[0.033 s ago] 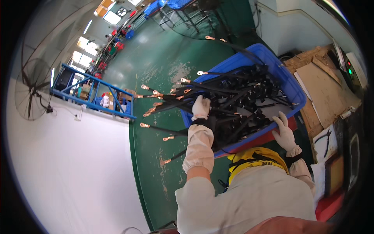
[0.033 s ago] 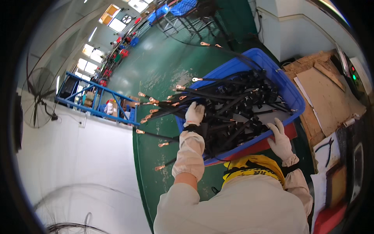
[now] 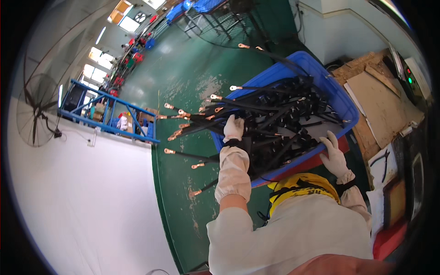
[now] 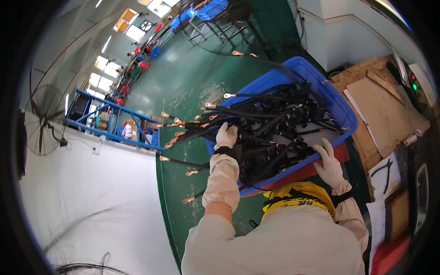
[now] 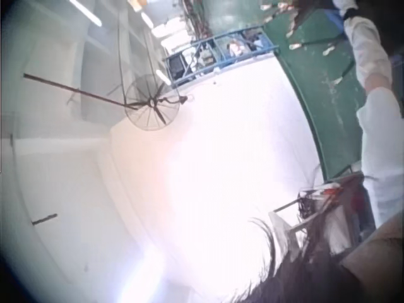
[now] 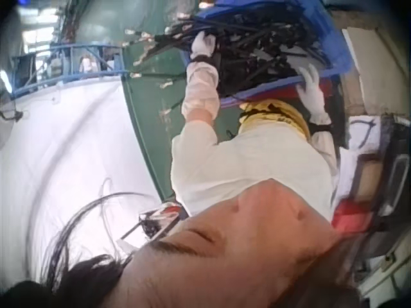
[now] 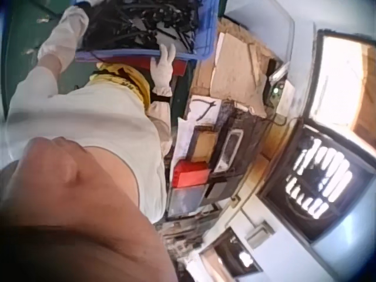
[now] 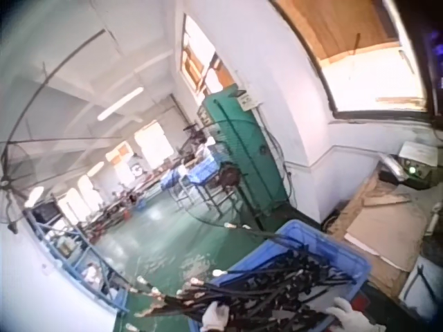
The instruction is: Tinning the ends of large industrial cables by dipping them into a solder bath station.
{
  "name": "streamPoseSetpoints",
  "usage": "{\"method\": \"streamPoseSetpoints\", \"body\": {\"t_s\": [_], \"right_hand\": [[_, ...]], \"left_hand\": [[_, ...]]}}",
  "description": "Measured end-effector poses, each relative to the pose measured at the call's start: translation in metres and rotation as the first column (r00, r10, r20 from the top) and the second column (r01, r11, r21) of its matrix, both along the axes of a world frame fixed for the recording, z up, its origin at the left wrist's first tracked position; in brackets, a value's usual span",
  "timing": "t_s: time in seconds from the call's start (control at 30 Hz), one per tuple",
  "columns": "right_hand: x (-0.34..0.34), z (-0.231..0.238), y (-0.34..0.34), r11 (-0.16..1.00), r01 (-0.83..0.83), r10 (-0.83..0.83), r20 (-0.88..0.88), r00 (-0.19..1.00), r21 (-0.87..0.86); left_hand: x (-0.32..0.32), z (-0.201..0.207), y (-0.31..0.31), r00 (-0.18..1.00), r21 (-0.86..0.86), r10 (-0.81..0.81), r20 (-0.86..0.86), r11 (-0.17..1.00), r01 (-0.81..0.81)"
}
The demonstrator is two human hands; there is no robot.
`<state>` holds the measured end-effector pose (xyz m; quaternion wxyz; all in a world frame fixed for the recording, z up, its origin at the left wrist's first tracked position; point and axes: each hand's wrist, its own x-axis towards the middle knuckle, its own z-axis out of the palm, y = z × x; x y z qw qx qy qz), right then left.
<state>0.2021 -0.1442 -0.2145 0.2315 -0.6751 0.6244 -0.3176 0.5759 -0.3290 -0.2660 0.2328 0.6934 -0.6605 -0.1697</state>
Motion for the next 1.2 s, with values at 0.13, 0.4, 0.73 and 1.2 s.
{"method": "streamPoseSetpoints", "body": {"t_s": [0.13,0.4,0.73,1.2], "right_hand": [[0.004,0.003,-0.004,0.994,-0.017,0.013,0.039,0.999,0.108],[0.012,0.007,-0.005,0.998,0.002,-0.003,0.012,1.0,0.056],[0.007,0.029,-0.011,0.99,-0.03,0.023,0.05,0.998,0.141],[-0.004,0.053,0.015,0.987,0.163,-0.002,0.999,0.043,-0.005]], "left_hand": [[0.025,-0.033,-0.015,0.343,0.219,0.33,-0.88,0.92,-0.324],[0.004,0.042,-0.01,0.379,0.28,0.437,-0.816,0.872,-0.402],[-0.068,0.202,0.068,0.059,-0.14,-0.131,-0.99,0.971,-0.192],[-0.243,0.191,0.122,-0.184,-0.043,0.148,-0.972,0.653,0.756]]}}
